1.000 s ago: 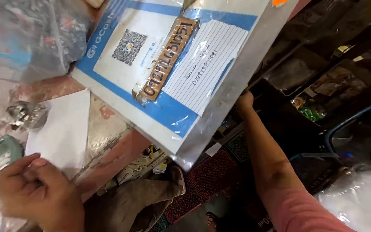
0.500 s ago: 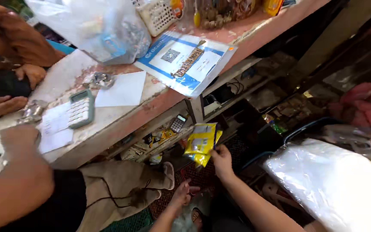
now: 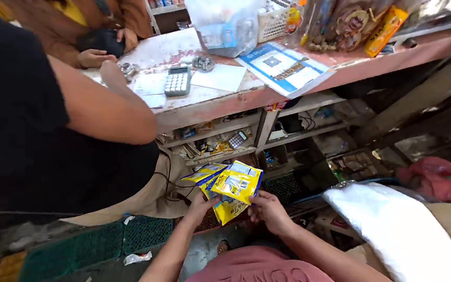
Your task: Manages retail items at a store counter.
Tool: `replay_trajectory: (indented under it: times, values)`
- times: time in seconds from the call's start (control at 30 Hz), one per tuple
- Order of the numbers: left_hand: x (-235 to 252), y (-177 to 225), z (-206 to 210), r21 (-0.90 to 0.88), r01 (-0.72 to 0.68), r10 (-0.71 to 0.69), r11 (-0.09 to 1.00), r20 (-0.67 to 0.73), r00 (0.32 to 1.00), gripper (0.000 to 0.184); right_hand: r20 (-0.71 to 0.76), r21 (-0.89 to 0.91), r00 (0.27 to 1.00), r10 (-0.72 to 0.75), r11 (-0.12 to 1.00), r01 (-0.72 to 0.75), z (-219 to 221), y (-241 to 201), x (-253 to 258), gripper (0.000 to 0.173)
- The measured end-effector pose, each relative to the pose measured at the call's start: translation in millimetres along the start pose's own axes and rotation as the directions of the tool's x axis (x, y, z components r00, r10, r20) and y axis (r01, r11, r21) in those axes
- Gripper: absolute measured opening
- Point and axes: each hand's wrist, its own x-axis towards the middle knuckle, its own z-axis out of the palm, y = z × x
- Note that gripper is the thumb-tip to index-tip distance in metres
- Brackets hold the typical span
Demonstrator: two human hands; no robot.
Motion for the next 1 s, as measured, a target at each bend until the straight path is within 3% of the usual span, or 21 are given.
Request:
replay_trajectory:
  times: [0.03, 0.1, 0.17, 0.2, 0.23, 0.27, 0.3, 0.37, 0.47, 0.53, 0.6, 0.7, 0.83, 0.9, 1.0]
  values:
    - [-4, 8, -7, 0.078, -0.008, 0.005, 0.997, 0.039, 0.999, 0.058, 0.02, 0.017, 0.999, -0.041, 0.999, 0.041, 4, -14, -8, 0.023]
    - [-12, 30, -22, 0.27, 0.029, -0.062, 0.962, 0.116, 0.991, 0.052, 0.116, -0.011, 0.958, -0.262, 0.964, 0.265, 8, -39, -15, 0.035]
    - [-19, 51, -33, 0.386, 0.071, -0.168, 0.92, 0.222, 0.96, 0.042, 0.322, -0.167, 0.805, -0.499, 0.807, 0.567, 11, -54, -3, 0.039]
    - [-20, 59, -38, 0.414, 0.079, -0.214, 0.907, 0.291, 0.932, 0.04, 0.449, -0.317, 0.72, -0.529, 0.659, 0.682, 14, -60, 8, 0.054]
    - [-21, 66, -41, 0.443, 0.075, -0.253, 0.893, 0.358, 0.899, 0.039, 0.571, -0.443, 0.656, -0.493, 0.487, 0.752, 21, -63, 20, 0.068]
    - [-20, 72, -44, 0.481, 0.05, -0.28, 0.875, 0.421, 0.863, 0.039, 0.669, -0.518, 0.622, -0.407, 0.344, 0.783, 29, -64, 31, 0.07]
    - [-18, 79, -45, 0.528, 0.021, -0.316, 0.849, 0.475, 0.821, 0.039, 0.74, -0.554, 0.61, -0.281, 0.258, 0.791, 39, -64, 40, 0.062]
    - [-14, 93, -47, 0.606, -0.002, -0.399, 0.796, 0.526, 0.751, 0.036, 0.779, -0.619, 0.626, 0.034, 0.196, 0.761, 61, -65, 49, 0.044]
    - [-14, 104, -55, 0.639, 0.023, -0.471, 0.768, 0.54, 0.697, 0.026, 0.778, -0.623, 0.591, 0.214, 0.144, 0.769, 81, -61, 56, 0.036]
    - [-15, 105, -63, 0.592, 0.067, -0.47, 0.803, 0.56, 0.682, 0.024, 0.798, -0.592, 0.546, 0.256, 0.157, 0.791, 88, -61, 58, 0.035]
    - [-14, 109, -72, 0.536, 0.125, -0.463, 0.835, 0.562, 0.685, 0.028, 0.802, -0.589, 0.521, 0.29, 0.245, 0.77, 95, -64, 62, 0.031]
    - [-16, 128, -73, 0.49, 0.164, -0.444, 0.856, 0.536, 0.718, 0.035, 0.711, -0.702, 0.549, 0.44, 0.397, 0.591, 108, -85, 64, 0.026]
    - [-17, 129, -63, 0.575, -0.065, -0.368, 0.815, 0.602, 0.708, 0.043, 0.642, -0.767, 0.557, 0.527, 0.437, 0.47, 115, -91, 67, 0.025]
    - [-19, 117, -54, 0.617, -0.101, -0.365, 0.78, 0.581, 0.728, 0.035, 0.631, -0.776, 0.572, 0.524, 0.436, 0.456, 110, -82, 66, 0.029]
    - [-18, 96, -52, 0.562, -0.091, -0.328, 0.822, 0.599, 0.731, 0.023, 0.663, -0.741, 0.597, 0.452, 0.507, 0.439, 95, -66, 62, 0.034]
